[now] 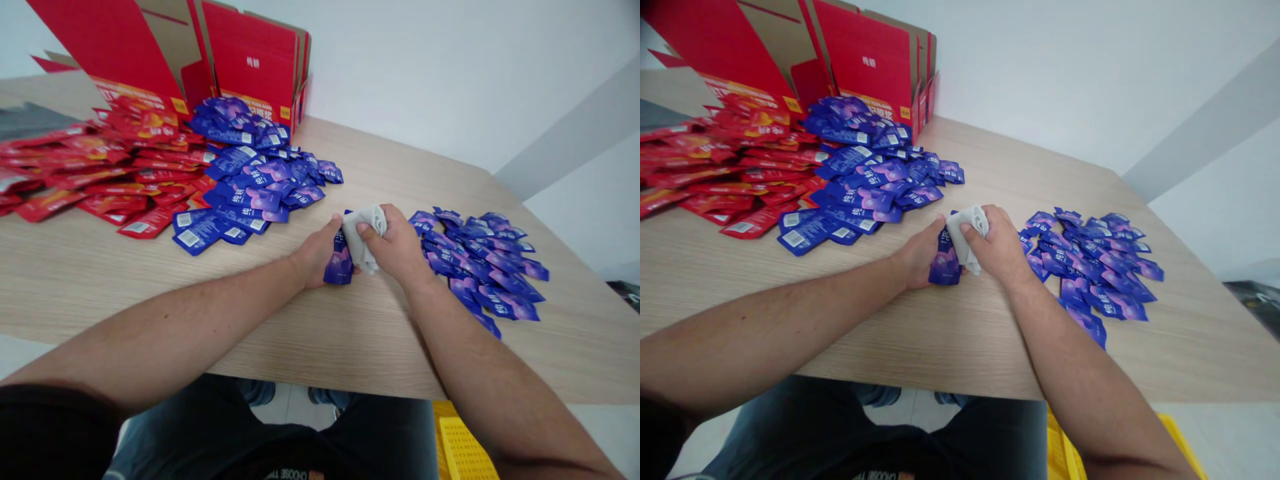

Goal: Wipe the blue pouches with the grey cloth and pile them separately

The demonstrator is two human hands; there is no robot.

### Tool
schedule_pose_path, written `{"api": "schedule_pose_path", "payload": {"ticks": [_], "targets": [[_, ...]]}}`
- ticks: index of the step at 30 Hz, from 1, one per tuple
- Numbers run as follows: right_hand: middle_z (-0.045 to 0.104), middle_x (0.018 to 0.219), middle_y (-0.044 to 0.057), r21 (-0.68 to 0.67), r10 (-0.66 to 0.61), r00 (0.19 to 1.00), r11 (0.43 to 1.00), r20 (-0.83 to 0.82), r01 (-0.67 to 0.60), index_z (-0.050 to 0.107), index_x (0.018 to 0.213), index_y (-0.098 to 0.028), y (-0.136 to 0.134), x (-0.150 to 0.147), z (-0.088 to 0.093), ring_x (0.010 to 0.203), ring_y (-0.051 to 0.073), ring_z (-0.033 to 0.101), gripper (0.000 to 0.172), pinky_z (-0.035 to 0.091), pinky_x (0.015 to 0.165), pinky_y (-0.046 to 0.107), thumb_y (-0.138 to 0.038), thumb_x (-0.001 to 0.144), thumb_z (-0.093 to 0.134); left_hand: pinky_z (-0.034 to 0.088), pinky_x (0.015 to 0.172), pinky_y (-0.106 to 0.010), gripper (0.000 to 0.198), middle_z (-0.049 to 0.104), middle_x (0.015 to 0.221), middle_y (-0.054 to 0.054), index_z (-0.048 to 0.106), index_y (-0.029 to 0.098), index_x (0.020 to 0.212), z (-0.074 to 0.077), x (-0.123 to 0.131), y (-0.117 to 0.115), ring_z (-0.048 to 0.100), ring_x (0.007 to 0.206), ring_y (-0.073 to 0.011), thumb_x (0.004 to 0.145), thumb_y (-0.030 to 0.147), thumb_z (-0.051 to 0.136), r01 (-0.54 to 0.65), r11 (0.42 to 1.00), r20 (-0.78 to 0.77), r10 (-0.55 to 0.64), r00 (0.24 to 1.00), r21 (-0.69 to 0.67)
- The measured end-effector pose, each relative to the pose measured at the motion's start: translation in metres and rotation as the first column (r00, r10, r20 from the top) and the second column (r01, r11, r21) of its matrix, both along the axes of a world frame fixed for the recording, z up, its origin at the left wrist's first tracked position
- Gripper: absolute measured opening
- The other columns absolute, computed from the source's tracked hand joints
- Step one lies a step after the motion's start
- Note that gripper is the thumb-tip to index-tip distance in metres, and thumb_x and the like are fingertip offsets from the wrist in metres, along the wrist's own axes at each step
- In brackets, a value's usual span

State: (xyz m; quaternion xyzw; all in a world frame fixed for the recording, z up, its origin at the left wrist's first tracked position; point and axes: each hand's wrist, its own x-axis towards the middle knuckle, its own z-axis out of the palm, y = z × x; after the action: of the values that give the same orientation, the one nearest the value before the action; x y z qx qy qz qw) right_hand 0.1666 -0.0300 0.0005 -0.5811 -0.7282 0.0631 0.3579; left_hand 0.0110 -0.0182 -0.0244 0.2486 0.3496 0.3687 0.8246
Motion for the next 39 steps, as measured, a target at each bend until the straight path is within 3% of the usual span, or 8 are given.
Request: {"api": "schedule_pose_path", "payload": {"ticks": [3, 8, 14, 21, 27, 30, 34, 39], "targets": [[0.064, 0.088, 0.005, -0.096, 0.152, 0.987, 0.985, 0.055, -0.146, 0.056, 0.09, -0.024, -0.012, 0.003, 0.001, 0.087, 0.026, 0.061, 0.02, 0.048, 0.079, 0.04, -0.044, 0.088, 0.059, 0.061, 0.065, -0.037, 0.05, 0.074, 0.081, -0.009, 0.07, 0.017, 0.103, 0.0, -0.001, -0.001, 0.07, 0.065, -0.0213, 0.1, 0.059, 0.043, -0.009, 1.0, -0.039, 0.008, 0.999, -0.029], [0.065, 0.101, 0.008, -0.19, 0.5, 0.846, 0.863, 0.185, -0.468, 0.059, 0.091, -0.023, -0.021, 0.001, 0.004, 0.109, 0.028, 0.06, 0.013, 0.048, 0.094, 0.041, -0.033, 0.087, 0.065, 0.06, 0.067, -0.037, 0.054, 0.076, 0.083, -0.01, 0.071, 0.016, 0.106, 0.002, -0.006, -0.003, 0.072, 0.071, -0.0237, 0.098, 0.062, 0.045, 0.046, 0.996, 0.015, -0.045, 0.999, -0.072], [0.062, 0.087, 0.008, -0.055, 0.228, 0.956, 0.973, 0.186, -0.222, 0.062, 0.089, -0.021, -0.015, 0.003, 0.006, 0.095, 0.029, 0.059, 0.012, 0.049, 0.084, 0.042, -0.032, 0.087, 0.066, 0.061, 0.068, -0.037, 0.058, 0.076, 0.083, -0.01, 0.072, 0.015, 0.105, 0.005, -0.003, -0.002, 0.073, 0.074, -0.0236, 0.101, 0.06, 0.037, 0.047, 0.997, 0.02, -0.045, 0.999, -0.068], [0.062, 0.102, 0.008, -0.277, 0.594, 0.773, 0.799, 0.224, -0.534, 0.067, 0.098, -0.021, -0.025, -0.007, -0.002, 0.099, 0.025, 0.059, 0.013, 0.05, 0.086, 0.037, -0.024, 0.085, 0.068, 0.058, 0.062, -0.033, 0.054, 0.072, 0.076, -0.005, 0.071, 0.017, 0.112, 0.003, -0.01, 0.006, 0.066, 0.061, -0.0179, 0.102, 0.057, 0.036, -0.045, 0.999, 0.021, 0.045, 0.999, 0.002], [0.065, 0.097, 0.009, 0.014, 0.177, 0.964, 0.983, 0.2, -0.184, 0.066, 0.1, -0.021, -0.013, 0.004, -0.002, 0.103, 0.029, 0.057, 0.016, 0.048, 0.091, 0.043, -0.03, 0.088, 0.067, 0.057, 0.059, -0.032, 0.052, 0.07, 0.076, -0.005, 0.069, 0.019, 0.105, 0.009, -0.011, 0.002, 0.067, 0.065, -0.0196, 0.099, 0.059, 0.037, 0.045, 0.997, 0.037, -0.047, 0.998, 0.057], [0.067, 0.094, 0.009, 0.111, -0.022, 0.989, 0.994, 0.144, 0.006, 0.064, 0.096, -0.021, -0.008, 0.009, -0.001, 0.1, 0.03, 0.057, 0.013, 0.048, 0.087, 0.044, -0.031, 0.088, 0.066, 0.052, 0.049, -0.027, 0.041, 0.065, 0.07, -0.005, 0.067, 0.017, 0.091, 0.014, -0.013, -0.002, 0.062, 0.056, -0.0168, 0.096, 0.05, 0.043, 0.077, 0.996, -0.033, -0.075, 0.997, 0.045], [0.068, 0.092, 0.007, 0.129, -0.087, 0.992, 0.989, 0.093, 0.075, 0.062, 0.092, -0.023, -0.004, 0.014, -0.003, 0.097, 0.029, 0.059, 0.012, 0.048, 0.085, 0.043, -0.032, 0.086, 0.066, 0.045, 0.044, -0.022, 0.019, 0.062, 0.069, -0.002, 0.064, 0.016, 0.084, 0.012, -0.016, -0.004, 0.056, 0.052, -0.0121, 0.085, 0.035, 0.064, 0.067, 0.997, -0.054, -0.065, 0.996, 0.036], [0.068, 0.093, 0.006, 0.124, -0.159, 0.987, 0.979, -0.027, 0.161, 0.061, 0.093, -0.023, 0.0, 0.026, 0.003, 0.093, 0.028, 0.061, 0.016, 0.048, 0.083, 0.044, -0.036, 0.085, 0.064, 0.06, 0.069, -0.032, 0.015, 0.07, 0.079, -0.003, 0.067, 0.014, 0.094, 0.0, -0.01, 0.0, 0.067, 0.068, -0.0149, 0.081, 0.012, 0.073, 0.0, 0.992, -0.045, 0.006, 0.999, 0.123]]}}
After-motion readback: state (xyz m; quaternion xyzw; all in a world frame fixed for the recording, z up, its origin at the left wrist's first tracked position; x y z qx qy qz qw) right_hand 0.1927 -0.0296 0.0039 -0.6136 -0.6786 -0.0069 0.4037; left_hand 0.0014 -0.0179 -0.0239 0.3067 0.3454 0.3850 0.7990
